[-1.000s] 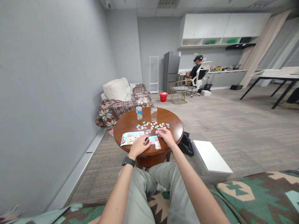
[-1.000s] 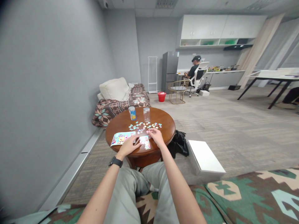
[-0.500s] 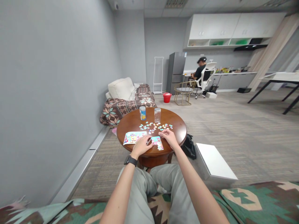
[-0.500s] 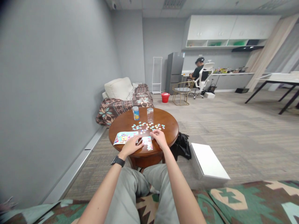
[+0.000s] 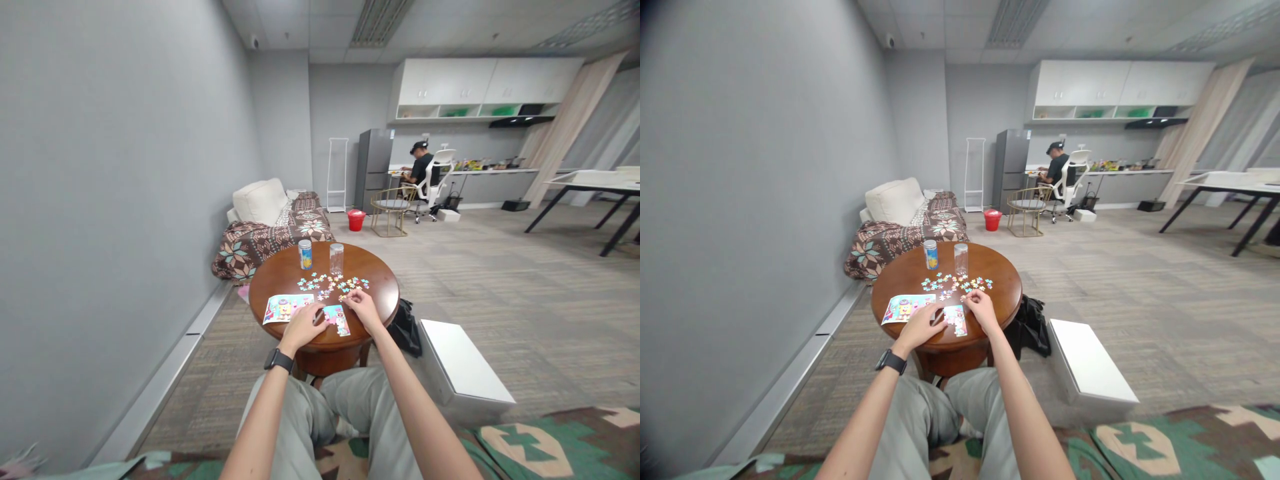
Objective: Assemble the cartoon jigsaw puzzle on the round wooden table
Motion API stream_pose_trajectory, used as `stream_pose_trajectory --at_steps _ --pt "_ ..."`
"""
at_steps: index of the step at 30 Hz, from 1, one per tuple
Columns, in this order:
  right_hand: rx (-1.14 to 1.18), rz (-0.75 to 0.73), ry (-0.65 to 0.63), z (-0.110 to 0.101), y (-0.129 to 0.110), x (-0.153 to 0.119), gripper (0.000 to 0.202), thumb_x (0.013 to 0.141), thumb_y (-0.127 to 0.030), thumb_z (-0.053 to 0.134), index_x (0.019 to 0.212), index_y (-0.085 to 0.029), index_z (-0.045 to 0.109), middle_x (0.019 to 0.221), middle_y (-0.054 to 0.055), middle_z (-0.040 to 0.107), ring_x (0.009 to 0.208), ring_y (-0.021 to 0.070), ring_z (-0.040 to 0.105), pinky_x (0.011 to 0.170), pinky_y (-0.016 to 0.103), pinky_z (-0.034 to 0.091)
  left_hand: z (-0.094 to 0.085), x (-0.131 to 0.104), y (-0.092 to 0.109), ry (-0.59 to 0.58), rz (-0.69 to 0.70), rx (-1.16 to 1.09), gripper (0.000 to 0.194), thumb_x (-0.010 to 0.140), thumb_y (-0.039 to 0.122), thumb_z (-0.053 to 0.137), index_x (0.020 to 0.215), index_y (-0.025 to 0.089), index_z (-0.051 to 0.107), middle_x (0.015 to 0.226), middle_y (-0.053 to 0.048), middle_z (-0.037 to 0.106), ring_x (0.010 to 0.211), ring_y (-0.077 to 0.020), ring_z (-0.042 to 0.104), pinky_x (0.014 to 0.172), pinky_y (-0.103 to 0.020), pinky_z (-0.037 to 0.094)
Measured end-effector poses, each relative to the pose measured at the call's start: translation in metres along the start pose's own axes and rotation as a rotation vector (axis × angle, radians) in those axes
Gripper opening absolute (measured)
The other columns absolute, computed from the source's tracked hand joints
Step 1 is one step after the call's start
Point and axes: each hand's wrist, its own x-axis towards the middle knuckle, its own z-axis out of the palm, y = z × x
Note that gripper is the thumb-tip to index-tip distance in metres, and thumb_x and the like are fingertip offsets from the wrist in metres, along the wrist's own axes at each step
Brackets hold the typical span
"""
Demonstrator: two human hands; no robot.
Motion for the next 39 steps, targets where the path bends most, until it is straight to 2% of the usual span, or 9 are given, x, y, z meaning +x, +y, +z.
stream_pose_trajectory --at_steps 8,16,24,30,36,39 --pt "0.006 -0.02 0.016 0.003 -0.002 0.0 0.032 0.061 -0.045 0.075 0.065 -0.02 0.055 0.056 -0.005 0.051 0.054 0.0116 0.044 0.057 0.026 0.035 0.001 -0.001 -0.004 -0.004 -0.006 -0.012 0.036 0.085 0.036 0.062 0.119 0.023 0.059 0.124 -0.006 0.065 0.114 -0.0252 0.059 0.102 -0.04 0.042" --pt "0.033 0.026 0.014 0.003 0.001 0.003 0.033 0.058 -0.045 0.077 0.075 -0.017 0.069 0.072 0.005 0.069 0.066 0.0174 0.059 0.063 0.029 0.043 0.003 -0.001 -0.005 0.013 0.004 -0.02 0.036 0.084 0.034 0.062 0.118 0.023 0.059 0.123 -0.006 0.065 0.114 -0.0252 0.059 0.102 -0.04 0.042" --pt "0.007 0.006 0.02 0.002 0.004 0.004 0.037 0.064 -0.051 0.072 0.079 -0.017 0.074 0.078 0.007 0.073 0.068 0.0196 0.061 0.06 0.029 0.045 0.003 -0.001 -0.006 0.01 -0.006 -0.029 0.036 0.084 0.033 0.063 0.118 0.024 0.059 0.125 -0.006 0.065 0.115 -0.0245 0.059 0.104 -0.04 0.041" --pt "-0.028 -0.057 0.032 0.001 0.007 0.005 0.033 0.069 -0.049 0.068 0.079 -0.019 0.073 0.079 0.006 0.072 0.079 0.0224 0.063 0.075 0.033 0.047 0.002 -0.001 -0.004 0.007 -0.015 -0.047 0.036 0.084 0.034 0.063 0.118 0.024 0.06 0.125 -0.006 0.065 0.116 -0.0245 0.059 0.105 -0.039 0.04" --pt "0.029 0.003 0.068 0.003 0.007 0.005 0.027 0.066 -0.045 0.066 0.08 -0.022 0.062 0.055 -0.004 0.054 0.054 0.0158 0.051 0.055 0.027 0.039 0.002 -0.002 -0.004 0.008 -0.021 -0.054 0.035 0.084 0.034 0.062 0.117 0.025 0.06 0.125 -0.005 0.065 0.115 -0.024 0.059 0.105 -0.039 0.04" --pt "0.057 0.022 0.044 0.004 0.004 0.004 0.03 0.064 -0.046 0.069 0.08 -0.021 0.062 0.059 -0.002 0.059 0.052 0.0148 0.051 0.052 0.027 0.038 0.002 -0.002 -0.005 0.007 -0.024 -0.042 0.035 0.084 0.034 0.063 0.118 0.025 0.06 0.126 -0.005 0.065 0.115 -0.0241 0.059 0.104 -0.039 0.041"
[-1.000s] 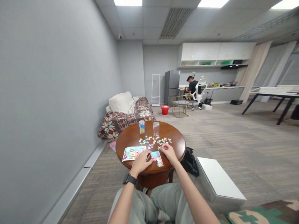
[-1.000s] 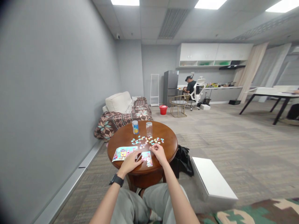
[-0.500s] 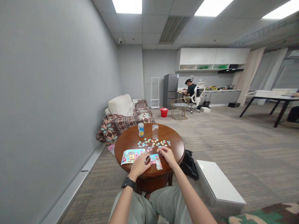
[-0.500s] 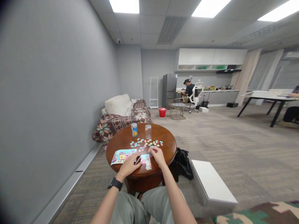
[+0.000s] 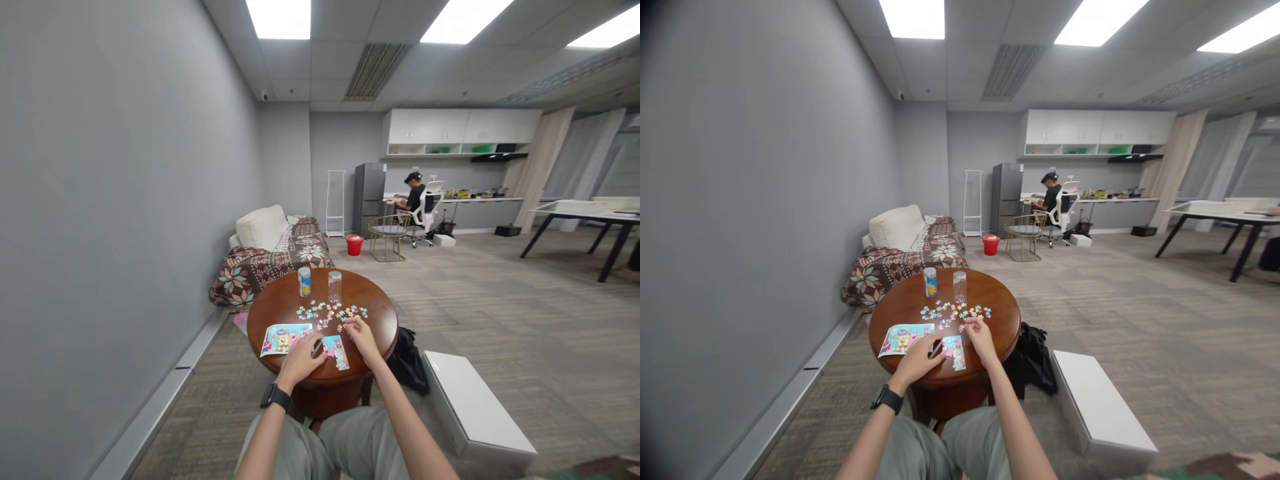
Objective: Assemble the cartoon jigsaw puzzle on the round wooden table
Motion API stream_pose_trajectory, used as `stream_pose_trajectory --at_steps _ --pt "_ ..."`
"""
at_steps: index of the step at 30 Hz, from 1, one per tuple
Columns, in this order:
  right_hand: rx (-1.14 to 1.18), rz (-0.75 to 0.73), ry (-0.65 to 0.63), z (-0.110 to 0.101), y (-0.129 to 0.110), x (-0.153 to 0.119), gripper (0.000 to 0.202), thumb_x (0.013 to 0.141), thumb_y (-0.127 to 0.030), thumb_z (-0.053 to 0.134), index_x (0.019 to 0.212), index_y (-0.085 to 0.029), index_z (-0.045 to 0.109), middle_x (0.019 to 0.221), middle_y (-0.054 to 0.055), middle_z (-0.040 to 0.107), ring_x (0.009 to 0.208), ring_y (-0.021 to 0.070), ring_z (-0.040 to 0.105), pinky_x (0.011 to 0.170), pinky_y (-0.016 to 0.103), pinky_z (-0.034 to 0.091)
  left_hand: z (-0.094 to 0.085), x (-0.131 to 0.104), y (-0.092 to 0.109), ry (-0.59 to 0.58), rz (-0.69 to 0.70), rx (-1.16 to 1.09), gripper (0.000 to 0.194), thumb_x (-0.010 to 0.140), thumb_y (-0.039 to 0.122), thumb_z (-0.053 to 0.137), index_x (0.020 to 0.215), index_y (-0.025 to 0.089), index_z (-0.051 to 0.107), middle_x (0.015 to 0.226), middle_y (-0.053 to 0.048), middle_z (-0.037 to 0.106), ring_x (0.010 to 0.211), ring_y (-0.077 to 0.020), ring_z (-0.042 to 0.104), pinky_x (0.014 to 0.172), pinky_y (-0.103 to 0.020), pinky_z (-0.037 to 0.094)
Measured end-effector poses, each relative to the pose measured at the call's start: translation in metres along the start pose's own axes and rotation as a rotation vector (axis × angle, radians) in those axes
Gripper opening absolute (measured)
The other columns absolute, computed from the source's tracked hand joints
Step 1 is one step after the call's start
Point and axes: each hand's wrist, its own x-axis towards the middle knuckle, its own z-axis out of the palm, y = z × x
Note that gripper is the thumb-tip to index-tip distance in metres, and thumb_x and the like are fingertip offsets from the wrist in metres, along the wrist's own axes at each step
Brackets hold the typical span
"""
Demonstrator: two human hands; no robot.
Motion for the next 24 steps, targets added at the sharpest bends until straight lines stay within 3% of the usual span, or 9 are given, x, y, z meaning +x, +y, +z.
stream_pose_trajectory --at_steps 3,8,18,24 --pt "0.041 0.023 -0.045 0.001 -0.0037 -0.0015 0.035 0.062 -0.046 0.073 0.081 -0.019 0.066 0.071 0.004 0.068 0.059 0.0169 0.059 0.055 0.028 0.042 0.0002 0.0004 -0.0004 0.006 0.008 0.005 0.035 0.084 0.035 0.062 0.118 0.025 0.06 0.125 -0.005 0.065 0.115 -0.0241 0.059 0.104 -0.039 0.041" --pt "0.085 0.042 -0.054 0.0012 -0.0049 -0.0021 0.04 0.057 -0.045 0.079 0.085 -0.017 0.07 0.077 0.008 0.072 0.069 0.0215 0.067 0.06 0.03 0.048 0.0002 -0.0001 -0.0002 0.007 0.006 0.01 0.035 0.084 0.035 0.062 0.117 0.025 0.06 0.123 -0.005 0.065 0.115 -0.0243 0.059 0.104 -0.039 0.041" --pt "0.067 0.036 -0.053 0.0005 -0.0044 -0.0005 0.043 0.06 -0.057 0.076 0.075 -0.018 0.068 0.078 0.01 0.073 0.07 0.0211 0.067 0.061 0.031 0.05 0.0024 0.0001 -0.0023 0.008 0.003 0.008 0.036 0.085 0.036 0.061 0.119 0.024 0.06 0.126 -0.006 0.064 0.116 -0.0242 0.059 0.105 -0.04 0.04" --pt "0.065 0.043 -0.067 0.0012 -0.0042 -0.0017 0.041 0.058 -0.055 0.078 0.067 -0.019 0.062 0.075 0.009 0.071 0.068 0.0199 0.065 0.062 0.031 0.05 -0.0002 -0.0003 0.0 -0.003 0.008 0.01 0.035 0.084 0.035 0.062 0.118 0.024 0.059 0.124 -0.006 0.065 0.115 -0.0246 0.059 0.104 -0.04 0.041"
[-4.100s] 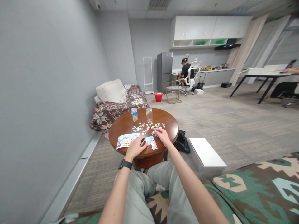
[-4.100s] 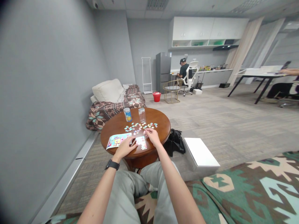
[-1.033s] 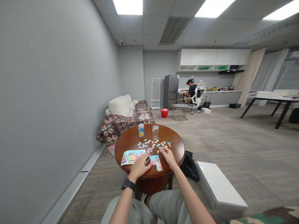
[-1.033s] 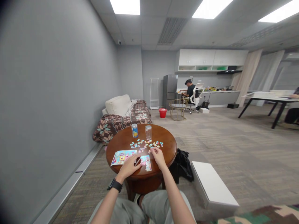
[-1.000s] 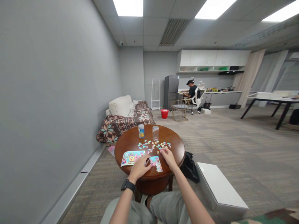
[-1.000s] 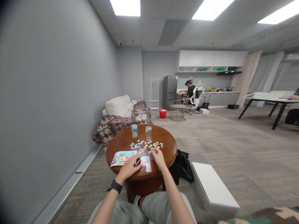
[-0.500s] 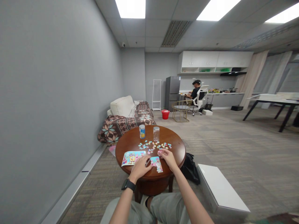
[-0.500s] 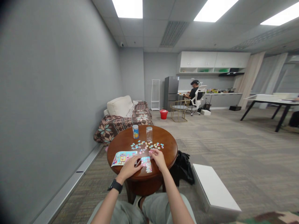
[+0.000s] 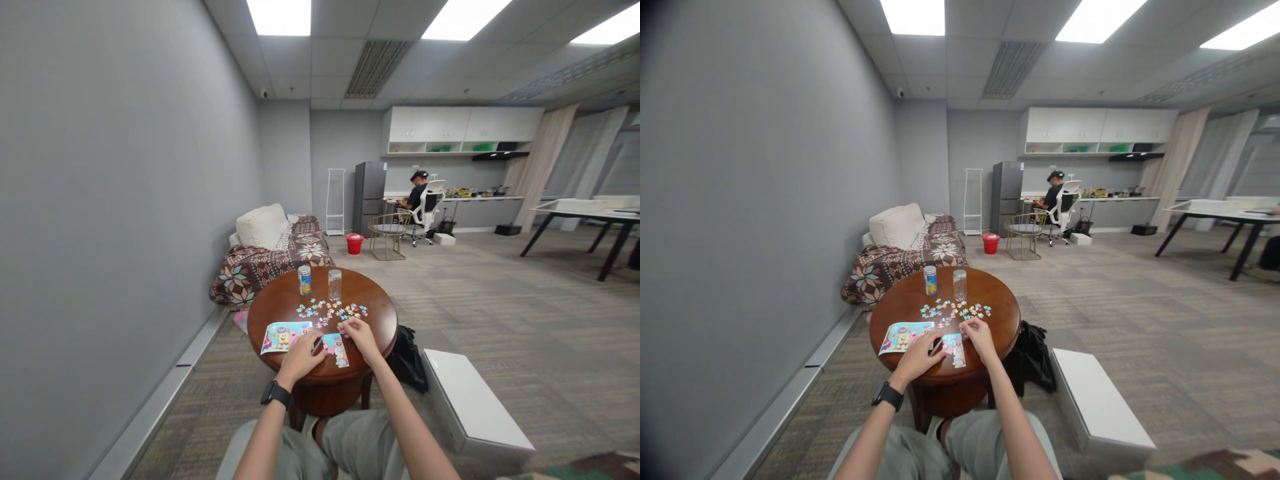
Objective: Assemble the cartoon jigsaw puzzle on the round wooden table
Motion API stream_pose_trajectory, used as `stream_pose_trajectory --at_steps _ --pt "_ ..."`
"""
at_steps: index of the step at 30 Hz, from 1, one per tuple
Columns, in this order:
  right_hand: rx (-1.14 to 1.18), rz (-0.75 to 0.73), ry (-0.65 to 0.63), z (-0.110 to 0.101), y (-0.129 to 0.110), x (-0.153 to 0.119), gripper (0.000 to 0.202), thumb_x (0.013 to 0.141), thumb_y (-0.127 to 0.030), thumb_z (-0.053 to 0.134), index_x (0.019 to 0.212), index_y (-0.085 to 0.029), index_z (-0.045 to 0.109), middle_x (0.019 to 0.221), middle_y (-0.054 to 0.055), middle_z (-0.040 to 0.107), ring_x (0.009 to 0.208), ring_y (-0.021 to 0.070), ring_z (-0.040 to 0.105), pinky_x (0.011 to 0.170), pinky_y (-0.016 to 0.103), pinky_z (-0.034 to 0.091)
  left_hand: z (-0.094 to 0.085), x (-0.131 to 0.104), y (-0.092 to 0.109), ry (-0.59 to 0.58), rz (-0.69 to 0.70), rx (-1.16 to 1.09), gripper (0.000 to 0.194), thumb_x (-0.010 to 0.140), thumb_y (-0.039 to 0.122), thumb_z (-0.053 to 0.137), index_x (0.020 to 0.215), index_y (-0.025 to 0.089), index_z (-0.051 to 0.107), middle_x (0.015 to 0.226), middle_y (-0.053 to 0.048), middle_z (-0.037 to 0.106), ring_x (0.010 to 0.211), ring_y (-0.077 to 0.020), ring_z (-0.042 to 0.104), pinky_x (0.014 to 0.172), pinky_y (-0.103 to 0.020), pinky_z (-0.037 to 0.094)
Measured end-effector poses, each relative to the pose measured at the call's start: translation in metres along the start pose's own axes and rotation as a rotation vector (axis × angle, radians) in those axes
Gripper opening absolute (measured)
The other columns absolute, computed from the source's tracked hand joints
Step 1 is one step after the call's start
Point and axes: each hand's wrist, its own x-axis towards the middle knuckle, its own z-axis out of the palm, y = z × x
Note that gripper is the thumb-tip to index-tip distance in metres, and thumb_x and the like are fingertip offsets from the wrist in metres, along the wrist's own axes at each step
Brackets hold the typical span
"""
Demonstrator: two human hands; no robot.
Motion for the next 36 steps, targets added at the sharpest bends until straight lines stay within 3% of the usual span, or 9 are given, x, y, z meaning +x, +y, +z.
stream_pose_trajectory --at_steps 3,10,17,24,36 --pt "-0.016 -0.013 -0.005 0.0 0.001 0.0 0.039 0.057 -0.052 0.079 0.066 -0.02 0.059 0.068 0.005 0.067 0.063 0.019 0.063 0.059 0.031 0.048 -0.002 -0.001 0.002 -0.003 -0.004 0.004 0.034 0.085 0.036 0.061 0.117 0.024 0.059 0.124 -0.006 0.065 0.115 -0.025 0.059 0.104 -0.04 0.041" --pt "-0.013 -0.037 0.032 -0.001 0.0 -0.001 0.036 0.057 -0.042 0.076 0.082 -0.02 0.061 0.062 -0.002 0.06 0.057 0.0159 0.057 0.056 0.028 0.044 0.0 -0.001 0.001 0.015 0.009 -0.003 0.034 0.085 0.036 0.062 0.117 0.024 0.06 0.124 -0.006 0.065 0.115 -0.0251 0.059 0.104 -0.04 0.041" --pt "-0.107 -0.054 0.041 -0.005 0.005 0.002 0.039 0.067 -0.04 0.062 0.094 -0.015 0.075 0.063 0.0 0.061 0.056 0.0128 0.048 0.056 0.027 0.037 0.001 0.0 0.0 0.005 0.007 0.0 0.035 0.085 0.034 0.061 0.119 0.024 0.06 0.126 -0.006 0.064 0.117 -0.0252 0.059 0.105 -0.04 0.041" --pt "-0.097 -0.035 0.077 -0.007 0.009 0.005 0.038 0.067 -0.037 0.056 0.093 -0.016 0.075 0.06 -0.001 0.057 0.055 0.0128 0.046 0.055 0.026 0.035 -0.001 0.0 0.002 0.003 -0.005 0.002 0.037 0.084 0.033 0.062 0.119 0.024 0.059 0.125 -0.006 0.065 0.116 -0.0262 0.059 0.104 -0.041 0.042" --pt "-0.058 -0.052 0.042 -0.006 0.011 0.006 0.025 0.058 -0.031 0.069 0.078 -0.017 0.067 0.062 -0.002 0.062 0.055 0.0122 0.051 0.059 0.026 0.042 0.003 0.001 -0.003 0.01 0.014 -0.002 0.035 0.084 0.034 0.062 0.117 0.024 0.06 0.123 -0.006 0.065 0.114 -0.0253 0.06 0.102 -0.039 0.042"
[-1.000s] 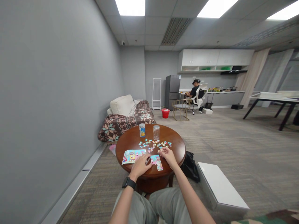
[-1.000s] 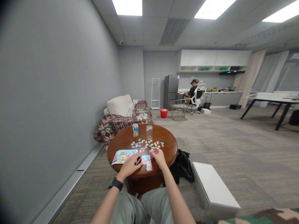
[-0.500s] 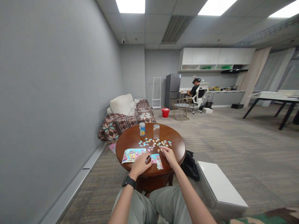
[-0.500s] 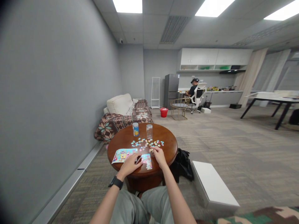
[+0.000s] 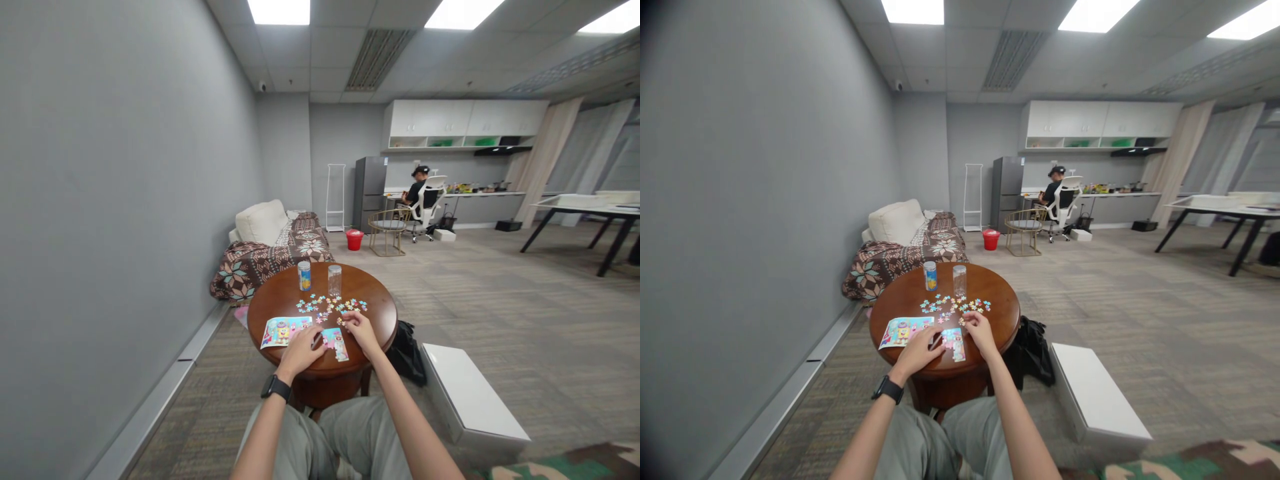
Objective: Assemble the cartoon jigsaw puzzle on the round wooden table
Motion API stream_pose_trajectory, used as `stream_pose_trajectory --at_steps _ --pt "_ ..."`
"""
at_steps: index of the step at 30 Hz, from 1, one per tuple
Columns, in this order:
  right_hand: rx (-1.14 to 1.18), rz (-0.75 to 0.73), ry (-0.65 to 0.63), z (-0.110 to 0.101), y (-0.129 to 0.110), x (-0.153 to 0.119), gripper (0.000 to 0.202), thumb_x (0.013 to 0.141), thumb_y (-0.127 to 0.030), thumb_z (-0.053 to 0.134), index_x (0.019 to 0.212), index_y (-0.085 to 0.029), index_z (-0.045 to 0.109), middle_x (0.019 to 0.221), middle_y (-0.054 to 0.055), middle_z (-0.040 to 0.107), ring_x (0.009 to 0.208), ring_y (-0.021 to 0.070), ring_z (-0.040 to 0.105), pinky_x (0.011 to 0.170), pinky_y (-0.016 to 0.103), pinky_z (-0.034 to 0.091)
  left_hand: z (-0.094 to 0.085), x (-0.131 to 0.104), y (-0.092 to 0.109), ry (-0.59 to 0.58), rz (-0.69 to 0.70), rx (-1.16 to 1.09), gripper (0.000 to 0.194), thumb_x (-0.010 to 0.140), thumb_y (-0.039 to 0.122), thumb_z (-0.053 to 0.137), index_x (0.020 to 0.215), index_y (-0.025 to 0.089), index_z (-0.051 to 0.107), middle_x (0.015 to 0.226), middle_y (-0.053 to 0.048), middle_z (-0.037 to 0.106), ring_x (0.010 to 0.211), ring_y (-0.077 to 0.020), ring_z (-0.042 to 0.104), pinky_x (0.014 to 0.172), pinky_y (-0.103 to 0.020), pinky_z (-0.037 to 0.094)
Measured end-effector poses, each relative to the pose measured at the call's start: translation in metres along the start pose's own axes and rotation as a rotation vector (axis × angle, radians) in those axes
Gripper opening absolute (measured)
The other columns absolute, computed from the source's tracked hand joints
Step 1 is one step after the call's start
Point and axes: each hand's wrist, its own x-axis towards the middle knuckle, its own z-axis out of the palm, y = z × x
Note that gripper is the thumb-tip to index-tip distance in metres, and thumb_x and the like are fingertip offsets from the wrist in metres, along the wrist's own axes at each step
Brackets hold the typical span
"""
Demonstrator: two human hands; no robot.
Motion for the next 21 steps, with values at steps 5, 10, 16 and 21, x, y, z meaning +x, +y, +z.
stream_pose_trajectory --at_steps 5,10,16,21 --pt "0.005 0.002 -0.017 0.0007 -0.0038 -0.0022 0.028 0.06 -0.037 0.075 0.078 -0.018 0.067 0.064 0.0 0.065 0.059 0.0136 0.055 0.062 0.027 0.042 -0.0007 -0.0002 0.0009 0.0 -0.004 0.001 0.035 0.084 0.033 0.062 0.118 0.024 0.06 0.123 -0.006 0.065 0.114 -0.0255 0.06 0.102 -0.04 0.042" --pt "0.026 0.019 -0.017 0.0014 -0.0057 -0.0037 0.032 0.059 -0.043 0.077 0.076 -0.018 0.066 0.073 0.004 0.071 0.069 0.018 0.063 0.068 0.029 0.046 -0.0019 -0.0009 0.0032 -0.002 -0.014 -0.005 0.035 0.084 0.035 0.062 0.117 0.024 0.06 0.124 -0.006 0.065 0.115 -0.0257 0.059 0.104 -0.04 0.042" --pt "0.05 0.04 -0.011 0.0007 -0.0031 -0.0023 0.032 0.059 -0.04 0.078 0.079 -0.018 0.068 0.075 0.005 0.072 0.074 0.0199 0.066 0.072 0.03 0.048 -0.0004 -0.0002 0.0008 0.0 -0.001 -0.001 0.035 0.085 0.036 0.062 0.118 0.024 0.06 0.125 -0.006 0.065 0.115 -0.0248 0.059 0.104 -0.04 0.041" --pt "0.054 0.024 -0.027 0.0003 -0.0022 -0.0016 0.034 0.058 -0.041 0.078 0.08 -0.018 0.066 0.078 0.005 0.073 0.074 0.02 0.067 0.074 0.032 0.05 -0.0011 -0.0006 0.0025 0.001 -0.007 0.006 0.036 0.084 0.036 0.062 0.118 0.024 0.06 0.123 -0.006 0.065 0.115 -0.0251 0.059 0.104 -0.04 0.042"
